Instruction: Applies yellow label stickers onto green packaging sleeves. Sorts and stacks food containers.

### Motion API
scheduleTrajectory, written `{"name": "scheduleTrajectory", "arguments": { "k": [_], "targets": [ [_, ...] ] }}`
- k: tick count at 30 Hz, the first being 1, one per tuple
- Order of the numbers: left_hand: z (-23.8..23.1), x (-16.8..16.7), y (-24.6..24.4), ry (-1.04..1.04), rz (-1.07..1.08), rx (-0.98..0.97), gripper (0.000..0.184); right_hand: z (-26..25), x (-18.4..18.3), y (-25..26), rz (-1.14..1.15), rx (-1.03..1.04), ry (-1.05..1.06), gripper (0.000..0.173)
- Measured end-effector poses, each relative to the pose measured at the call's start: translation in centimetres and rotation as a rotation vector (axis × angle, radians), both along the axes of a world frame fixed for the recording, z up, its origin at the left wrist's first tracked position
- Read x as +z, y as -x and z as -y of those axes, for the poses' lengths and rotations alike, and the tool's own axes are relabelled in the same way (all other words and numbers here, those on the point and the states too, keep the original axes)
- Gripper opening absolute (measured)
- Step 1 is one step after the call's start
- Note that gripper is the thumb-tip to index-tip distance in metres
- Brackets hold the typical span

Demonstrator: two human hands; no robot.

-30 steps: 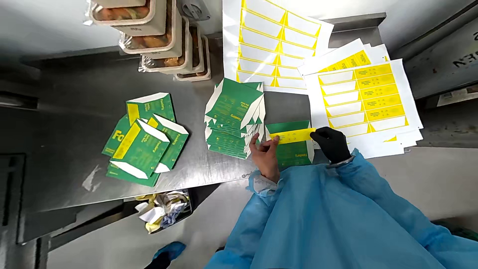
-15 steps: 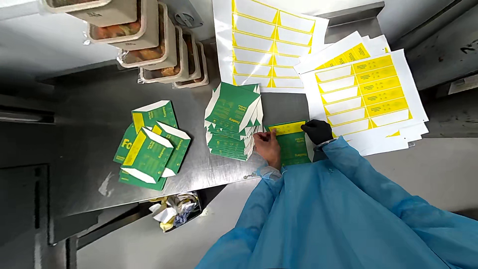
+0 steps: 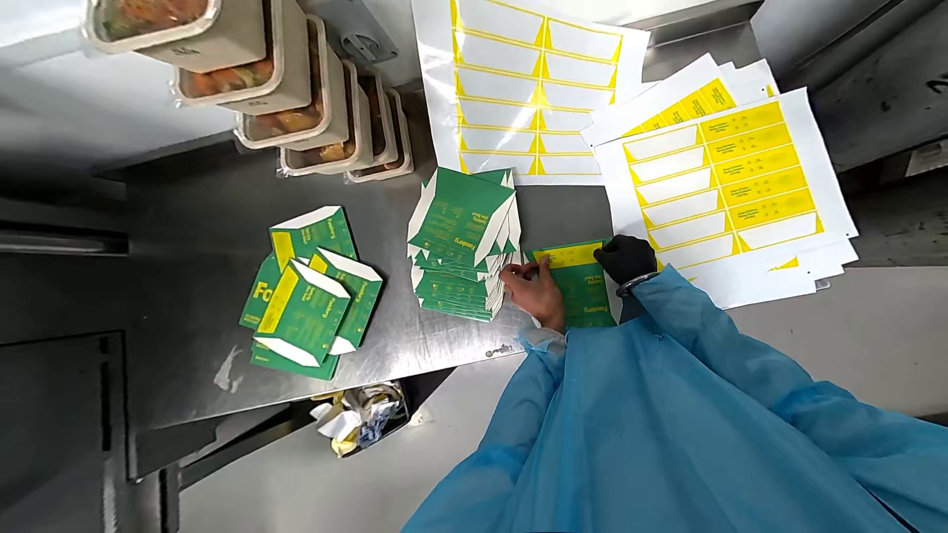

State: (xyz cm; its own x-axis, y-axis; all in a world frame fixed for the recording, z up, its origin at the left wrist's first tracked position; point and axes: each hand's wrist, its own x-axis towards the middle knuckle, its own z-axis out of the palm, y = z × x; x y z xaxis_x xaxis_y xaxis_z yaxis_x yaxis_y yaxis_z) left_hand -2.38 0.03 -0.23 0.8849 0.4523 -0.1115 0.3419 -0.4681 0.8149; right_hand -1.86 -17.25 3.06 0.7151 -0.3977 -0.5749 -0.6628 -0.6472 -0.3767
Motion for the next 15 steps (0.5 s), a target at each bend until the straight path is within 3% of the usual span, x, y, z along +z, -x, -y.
{"name": "scheduleTrajectory", "arguments": {
  "k": [5, 7, 9, 11, 13, 15],
  "targets": [
    [-0.2, 0.4, -0.4, -0.175, -0.053, 0.067, 0.078, 0.3, 0.4, 0.4, 0.008, 0.147, 0.09, 0.048],
    [-0.2, 0.3, -0.3, -0.218, 0.002, 0.033, 0.066, -0.1, 0.5, 0.5, 0.059, 0.249, 0.159, 0.045],
    [-0.4, 0.0, 0.9, -0.263, 0.158, -0.173, 0.046, -1.0, 0.3, 1.3, 0.235, 0.399, 0.264, 0.036],
    [-0.8, -0.7, 1.7, -0.345, 0.321, -0.503, 0.032, -1.6, -0.7, 2.3, 0.55, 0.605, 0.347, 0.023],
    [-1.5, -1.9, 2.1, -0.448, 0.35, -0.832, 0.042, -1.9, -2.1, 3.2, 0.701, 0.774, 0.278, 0.024],
    [-2.7, -3.5, 2.6, -0.605, 0.262, -1.032, 0.06, -1.5, -3.8, 4.4, 0.619, 0.873, 0.172, 0.048]
  ]
}}
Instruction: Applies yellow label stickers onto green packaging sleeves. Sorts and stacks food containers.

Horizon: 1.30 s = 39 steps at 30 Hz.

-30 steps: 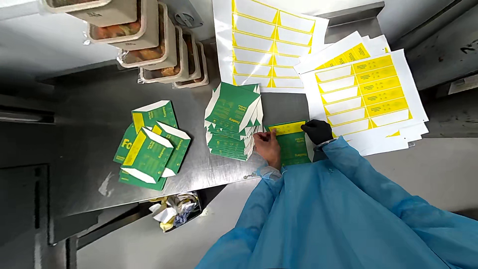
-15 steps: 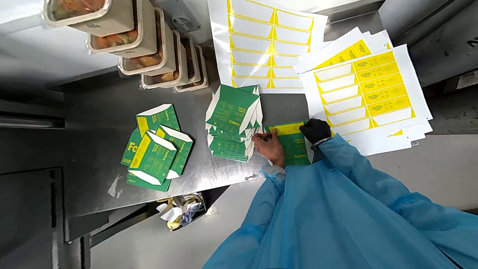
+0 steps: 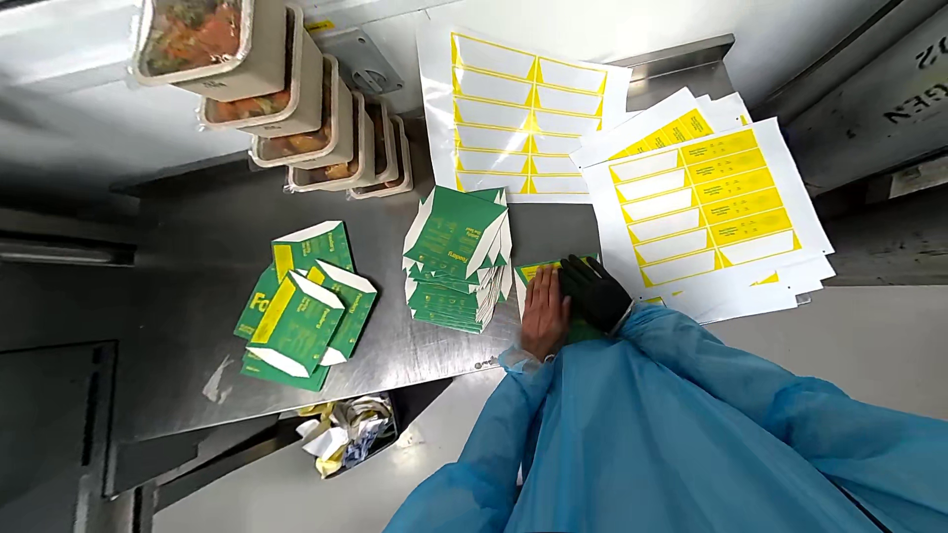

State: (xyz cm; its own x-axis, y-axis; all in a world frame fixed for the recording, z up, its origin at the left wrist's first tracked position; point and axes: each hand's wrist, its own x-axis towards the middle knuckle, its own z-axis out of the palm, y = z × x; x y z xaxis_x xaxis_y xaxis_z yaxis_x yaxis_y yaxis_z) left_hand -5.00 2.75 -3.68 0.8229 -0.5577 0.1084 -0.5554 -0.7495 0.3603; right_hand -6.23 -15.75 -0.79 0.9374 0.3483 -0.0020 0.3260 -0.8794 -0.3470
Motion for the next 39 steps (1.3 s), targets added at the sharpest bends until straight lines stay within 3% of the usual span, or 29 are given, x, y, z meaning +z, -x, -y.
{"name": "scheduleTrajectory", "arguments": {
  "k": [4, 9, 11, 13, 15, 18, 20, 22, 24, 27, 29, 31, 33, 37, 39],
  "targets": [
    [-2.0, -0.6, 0.8, -0.18, -0.001, 0.12, 0.099, 1.7, -0.7, 1.1, -0.071, -0.019, 0.077, 0.079],
    [-0.9, 1.7, 2.1, -0.271, -0.016, 0.371, 0.126, 2.3, -0.9, 1.4, -0.029, -0.13, 0.159, 0.096],
    [-2.3, 2.5, 2.6, -0.17, -0.022, 0.287, 0.129, 3.2, 0.8, 1.9, 0.022, -0.136, 0.148, 0.087],
    [-3.8, 3.6, 2.7, -0.119, -0.108, 0.037, 0.134, 5.5, 3.1, 2.3, 0.148, -0.138, 0.08, 0.062],
    [-4.8, 4.3, 3.4, -0.226, -0.218, -0.135, 0.121, 8.8, 3.7, 4.0, 0.189, -0.199, 0.032, 0.051],
    [-6.9, 4.7, 3.5, -0.262, -0.139, -0.29, 0.052, 13.3, 2.4, 6.3, 0.166, -0.312, 0.015, 0.054],
    [-9.0, 6.3, 3.2, -0.152, -0.127, -0.382, 0.032, 15.6, 1.6, 7.6, 0.153, -0.338, 0.024, 0.057],
    [-12.0, 8.6, 3.3, 0.055, 0.039, -0.352, 0.03, 16.9, 1.6, 8.5, 0.128, -0.362, 0.011, 0.063],
    [-15.5, 11.7, 3.9, 0.211, 0.198, -0.183, 0.031, 17.1, 1.9, 9.1, 0.069, -0.369, 0.013, 0.077],
    [-21.2, 17.2, 4.3, 0.192, 0.424, 0.154, 0.034, 16.2, 2.0, 9.5, -0.109, -0.319, 0.148, 0.11],
    [-24.5, 18.7, 2.7, 0.066, 0.58, 0.397, 0.036, 15.7, 1.9, 9.7, -0.162, -0.314, 0.191, 0.111],
    [-27.4, 18.0, 0.3, 0.01, 0.657, 0.653, 0.029, 15.5, 1.4, 9.9, -0.139, -0.332, 0.177, 0.104],
    [-30.7, 16.1, -1.5, -0.017, 0.591, 0.812, 0.027, 15.3, 0.9, 9.9, -0.096, -0.338, 0.154, 0.097],
    [-38.2, 11.1, -4.1, -0.108, 0.217, 0.823, 0.031, 14.3, 1.7, 8.1, -0.027, -0.359, 0.064, 0.075],
    [-39.6, 9.4, -4.9, -0.159, 0.158, 0.806, 0.034, 12.6, 2.8, 6.3, 0.025, -0.38, -0.031, 0.064]
  ]
}}
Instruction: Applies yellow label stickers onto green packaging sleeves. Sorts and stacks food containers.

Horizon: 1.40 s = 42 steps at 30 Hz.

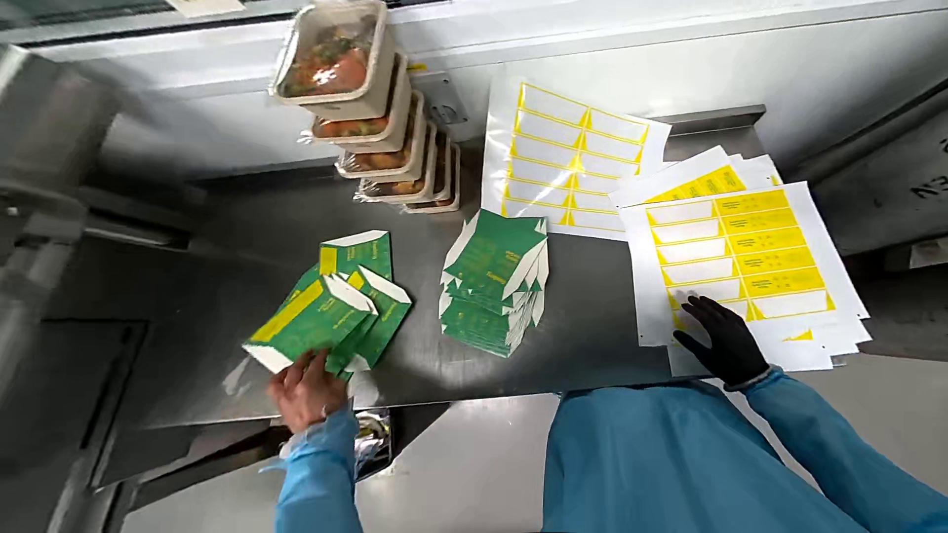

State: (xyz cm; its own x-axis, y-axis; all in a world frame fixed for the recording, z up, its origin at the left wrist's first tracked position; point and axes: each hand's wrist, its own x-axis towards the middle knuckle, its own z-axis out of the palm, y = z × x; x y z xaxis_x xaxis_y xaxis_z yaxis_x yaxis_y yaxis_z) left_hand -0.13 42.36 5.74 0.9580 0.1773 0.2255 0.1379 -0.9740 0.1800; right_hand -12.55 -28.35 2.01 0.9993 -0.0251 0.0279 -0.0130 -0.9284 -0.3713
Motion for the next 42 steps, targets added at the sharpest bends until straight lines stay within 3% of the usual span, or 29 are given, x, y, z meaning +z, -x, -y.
{"name": "scheduleTrajectory", "arguments": {
  "k": [2, 4, 6, 8, 10, 12, 15, 23, 26, 28, 30, 32, 37, 39, 42],
  "targets": [
    [0.9, -0.5, -1.0, -0.002, 0.111, -0.059, 0.044, -3.1, 1.2, -3.3, 0.018, -0.057, -0.106, 0.052],
    [4.4, -0.2, -4.5, 0.137, 0.19, -0.173, 0.046, -7.6, 2.5, -8.3, -0.087, -0.181, -0.246, 0.042],
    [10.0, 0.3, -9.0, 0.436, -0.007, -0.157, 0.038, -12.6, 3.6, -13.6, -0.245, -0.332, -0.431, 0.044],
    [15.7, 0.8, -13.7, 0.629, -0.321, 0.014, 0.058, -17.4, 3.8, -18.7, -0.417, -0.463, -0.572, 0.062],
    [19.3, 0.3, -17.1, 0.542, -0.537, 0.098, 0.089, -21.4, 3.1, -22.6, -0.498, -0.481, -0.539, 0.08],
    [22.0, 0.2, -17.7, 0.445, -0.65, 0.094, 0.1, -24.5, 2.8, -24.4, -0.535, -0.418, -0.416, 0.086],
    [24.2, -0.1, -14.9, 0.402, -0.708, 0.1, 0.101, -26.2, 2.0, -24.0, -0.531, -0.353, -0.302, 0.09],
    [24.0, 0.2, -1.0, 0.524, -0.839, 0.08, 0.098, -20.9, 2.7, -16.8, -0.671, -0.087, -0.187, 0.088],
    [22.1, -0.7, 3.2, 0.652, -0.463, 0.119, 0.081, -21.5, 5.8, -17.8, -0.506, 0.014, 0.017, 0.108],
    [20.4, -2.0, 6.5, 0.714, -0.205, 0.189, 0.067, -23.2, 6.3, -19.9, -0.338, 0.238, 0.068, 0.114],
    [19.8, -2.9, 9.4, 0.79, -0.147, 0.283, 0.062, -24.7, 4.4, -22.2, -0.334, 0.54, 0.105, 0.112],
    [19.6, -3.6, 11.6, 0.869, -0.176, 0.315, 0.063, -25.8, 2.0, -22.4, -0.359, 0.685, 0.199, 0.108],
    [20.5, -3.4, 12.9, 0.985, -0.247, 0.281, 0.069, -28.2, 2.6, -15.7, -0.419, 0.561, 0.185, 0.107],
    [22.1, -2.9, 12.0, 1.009, -0.368, 0.29, 0.072, -28.7, 2.8, -15.7, -0.429, 0.525, 0.18, 0.115],
    [24.0, -2.6, 11.5, 0.851, -0.471, 0.272, 0.086, -28.9, 2.1, -17.0, -0.371, 0.505, 0.183, 0.133]
  ]
}}
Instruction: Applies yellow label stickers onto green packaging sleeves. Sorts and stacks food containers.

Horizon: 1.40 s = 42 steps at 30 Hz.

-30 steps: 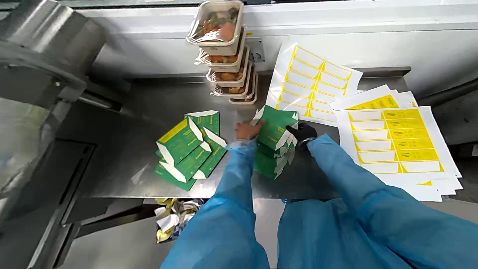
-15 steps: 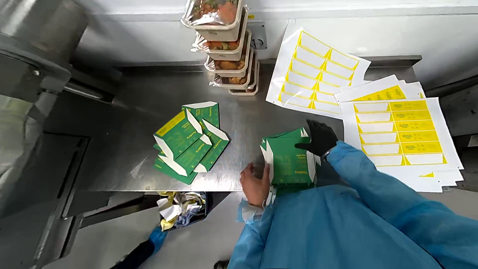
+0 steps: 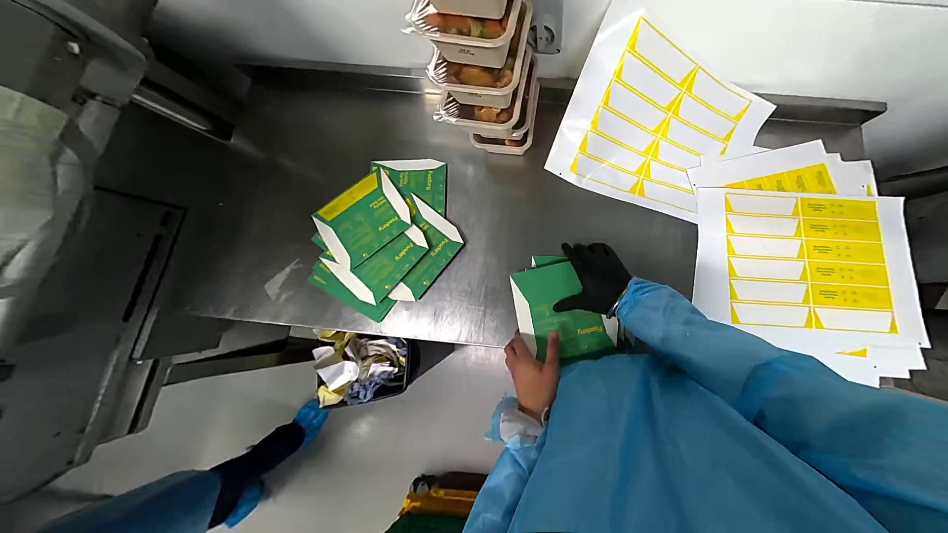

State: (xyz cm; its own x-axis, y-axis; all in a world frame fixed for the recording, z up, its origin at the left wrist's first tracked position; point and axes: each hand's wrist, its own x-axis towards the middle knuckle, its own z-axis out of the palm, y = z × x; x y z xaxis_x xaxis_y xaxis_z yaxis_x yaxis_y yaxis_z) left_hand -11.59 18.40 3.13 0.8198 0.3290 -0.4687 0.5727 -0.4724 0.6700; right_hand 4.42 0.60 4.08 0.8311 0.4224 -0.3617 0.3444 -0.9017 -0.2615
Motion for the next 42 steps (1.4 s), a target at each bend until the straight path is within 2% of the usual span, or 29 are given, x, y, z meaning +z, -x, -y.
{"name": "scheduleTrajectory", "arguments": {
  "k": [2, 5, 8, 10, 13, 15, 17, 19, 20, 24, 25, 27, 29, 31, 33, 34, 35, 37, 38, 40, 42],
  "targets": [
    [0.1, -0.1, -0.2, -0.118, 0.025, -0.07, 0.084, 0.2, -0.7, -0.7, 0.001, -0.022, -0.01, 0.137],
    [-0.5, 0.1, -0.2, -0.22, 0.037, -0.19, 0.079, 0.2, 0.1, -0.1, -0.088, -0.073, 0.007, 0.122],
    [-0.2, 0.6, -1.6, -0.288, -0.011, -0.248, 0.084, 0.6, 1.1, -0.5, -0.18, -0.123, 0.042, 0.115],
    [0.2, 1.7, -2.9, -0.288, -0.148, -0.254, 0.09, 0.7, 1.9, -1.2, -0.276, -0.138, 0.071, 0.11],
    [0.0, 3.8, -5.1, -0.249, -0.304, -0.302, 0.087, 1.2, 3.5, -2.3, -0.448, -0.192, 0.063, 0.101],
    [-0.4, 3.3, -6.7, -0.243, -0.295, -0.347, 0.084, 2.4, 3.4, -3.1, -0.53, -0.182, 0.076, 0.102],
    [-1.2, 1.9, -7.5, -0.233, -0.175, -0.345, 0.086, 3.8, 2.6, -3.0, -0.562, -0.154, 0.032, 0.096],
    [-2.2, 0.1, -8.7, -0.173, 0.034, -0.358, 0.093, 5.1, 2.2, -2.2, -0.516, -0.129, -0.103, 0.088],
    [-2.4, -0.4, -9.4, -0.075, 0.096, -0.371, 0.095, 5.7, 2.6, -1.7, -0.489, -0.125, -0.16, 0.086],
    [-0.1, 1.9, -9.7, 0.553, -0.074, -0.286, 0.068, 7.9, 4.9, -0.3, -0.417, -0.13, -0.215, 0.079],
    [0.2, 1.6, -9.9, 0.613, -0.072, -0.272, 0.062, 8.0, 4.9, -0.2, -0.388, -0.138, -0.219, 0.08],
    [0.9, 0.8, -11.2, 0.585, -0.055, -0.255, 0.046, 8.5, 4.5, 0.3, -0.267, -0.196, -0.25, 0.085],
    [1.0, -0.3, -12.9, 0.544, -0.098, -0.254, 0.043, 9.9, 4.2, 1.7, -0.071, -0.247, -0.259, 0.096],
    [0.5, -1.3, -14.9, 0.54, -0.135, -0.251, 0.044, 13.1, 3.5, 4.1, 0.131, -0.293, -0.291, 0.09],
    [0.7, -1.5, -17.0, 0.551, -0.124, -0.25, 0.047, 17.4, 2.0, 7.3, 0.282, -0.43, -0.346, 0.079],
    [1.2, -1.5, -18.0, 0.543, -0.119, -0.252, 0.046, 19.6, 1.3, 9.0, 0.297, -0.512, -0.332, 0.083],
    [1.7, -1.4, -18.9, 0.526, -0.125, -0.262, 0.045, 21.6, 0.6, 10.6, 0.269, -0.572, -0.27, 0.094],
    [2.8, -1.7, -20.2, 0.471, -0.164, -0.288, 0.045, 24.7, -0.7, 13.0, 0.139, -0.605, -0.101, 0.119],
    [3.2, -2.1, -20.5, 0.442, -0.178, -0.301, 0.046, 25.6, -1.5, 13.8, 0.092, -0.586, -0.041, 0.122],
    [3.6, -2.2, -20.2, 0.356, -0.17, -0.316, 0.05, 26.4, -2.6, 14.9, 0.077, -0.536, -0.002, 0.105],
    [4.2, -1.4, -20.0, 0.143, -0.154, -0.33, 0.065, 26.6, -2.8, 15.1, 0.116, -0.507, -0.038, 0.079]
  ]
}}
